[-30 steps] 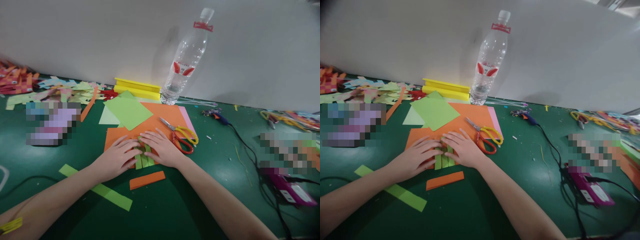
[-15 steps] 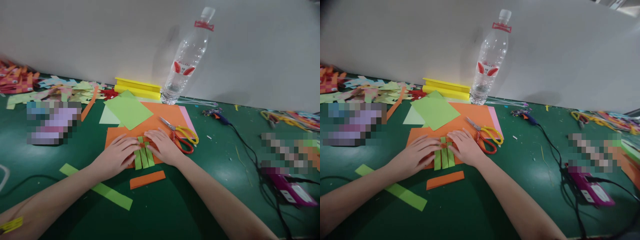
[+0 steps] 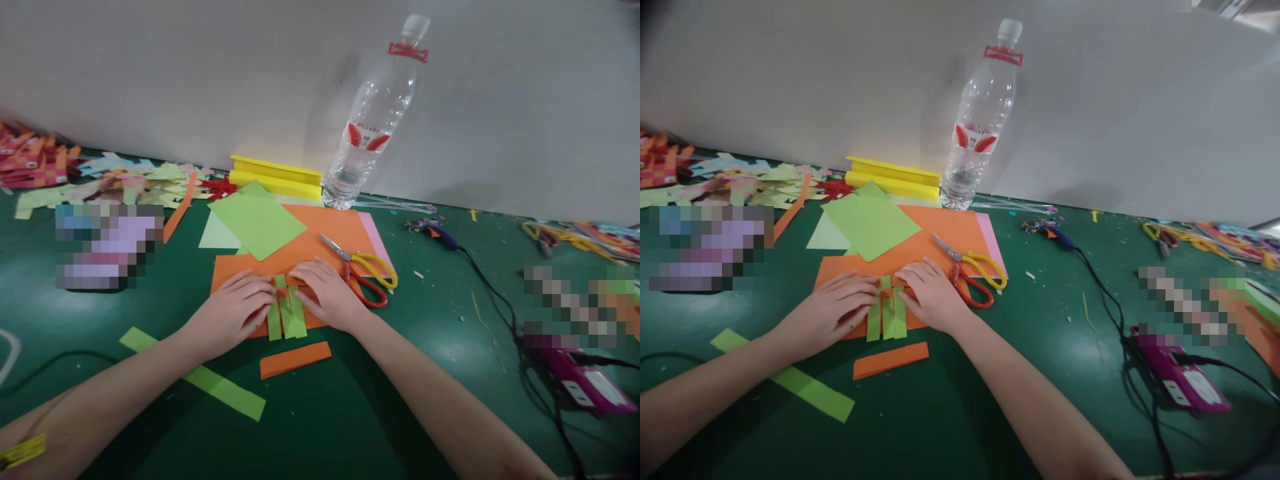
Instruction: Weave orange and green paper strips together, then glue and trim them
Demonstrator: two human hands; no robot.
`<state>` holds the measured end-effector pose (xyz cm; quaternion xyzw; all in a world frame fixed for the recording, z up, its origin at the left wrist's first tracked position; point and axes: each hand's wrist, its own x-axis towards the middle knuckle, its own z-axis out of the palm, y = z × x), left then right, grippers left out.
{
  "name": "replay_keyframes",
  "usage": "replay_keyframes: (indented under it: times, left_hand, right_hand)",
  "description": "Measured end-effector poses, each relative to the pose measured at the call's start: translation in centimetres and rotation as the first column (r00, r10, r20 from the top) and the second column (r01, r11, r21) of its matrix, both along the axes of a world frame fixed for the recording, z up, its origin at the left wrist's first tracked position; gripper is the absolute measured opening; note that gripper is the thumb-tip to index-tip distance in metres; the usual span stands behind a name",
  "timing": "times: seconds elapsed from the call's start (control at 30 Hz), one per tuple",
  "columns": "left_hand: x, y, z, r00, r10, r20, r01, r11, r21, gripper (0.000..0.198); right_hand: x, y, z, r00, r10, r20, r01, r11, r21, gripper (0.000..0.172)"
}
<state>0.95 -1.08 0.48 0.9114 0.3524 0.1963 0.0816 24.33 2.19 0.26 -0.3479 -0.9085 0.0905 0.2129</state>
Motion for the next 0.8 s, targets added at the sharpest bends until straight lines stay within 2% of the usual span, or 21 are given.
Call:
replay_keyframes:
  times: [0.17,0.33,0.43,0.57,0.8]
  left_hand:
    - [0.1,-0.1,0.2,1.000,0.004,-0.002,-0.004,1.000,0.003,0.022]
    - [0.0,-0.2,0.1,1.000,-0.007,-0.016,0.008,1.000,0.027,0.022]
    - [-0.1,-0.2,-0.1,0.999,0.001,-0.039,0.001,0.999,0.038,0.021]
    - [-0.2,-0.2,-0.1,0.998,0.014,-0.056,-0.013,1.000,0.024,0.021]
    - [-0.1,-0.1,-0.1,0.999,0.019,-0.037,-0.018,0.999,0.031,0.021]
  right_hand:
    - [-0.1,0.0,0.1,1.000,-0.019,-0.008,0.019,1.000,0.023,0.022]
    - [0.2,0.0,0.4,0.998,-0.023,-0.055,0.028,0.996,0.081,0.024]
    - [0.6,0.0,0.8,0.995,0.058,-0.078,-0.048,0.992,0.117,0.023]
    - [0.9,-0.1,1.1,0.985,0.161,-0.061,-0.157,0.986,0.059,0.030]
    - [0.8,0.5,0.3,0.992,0.086,-0.092,-0.082,0.995,0.050,0.031]
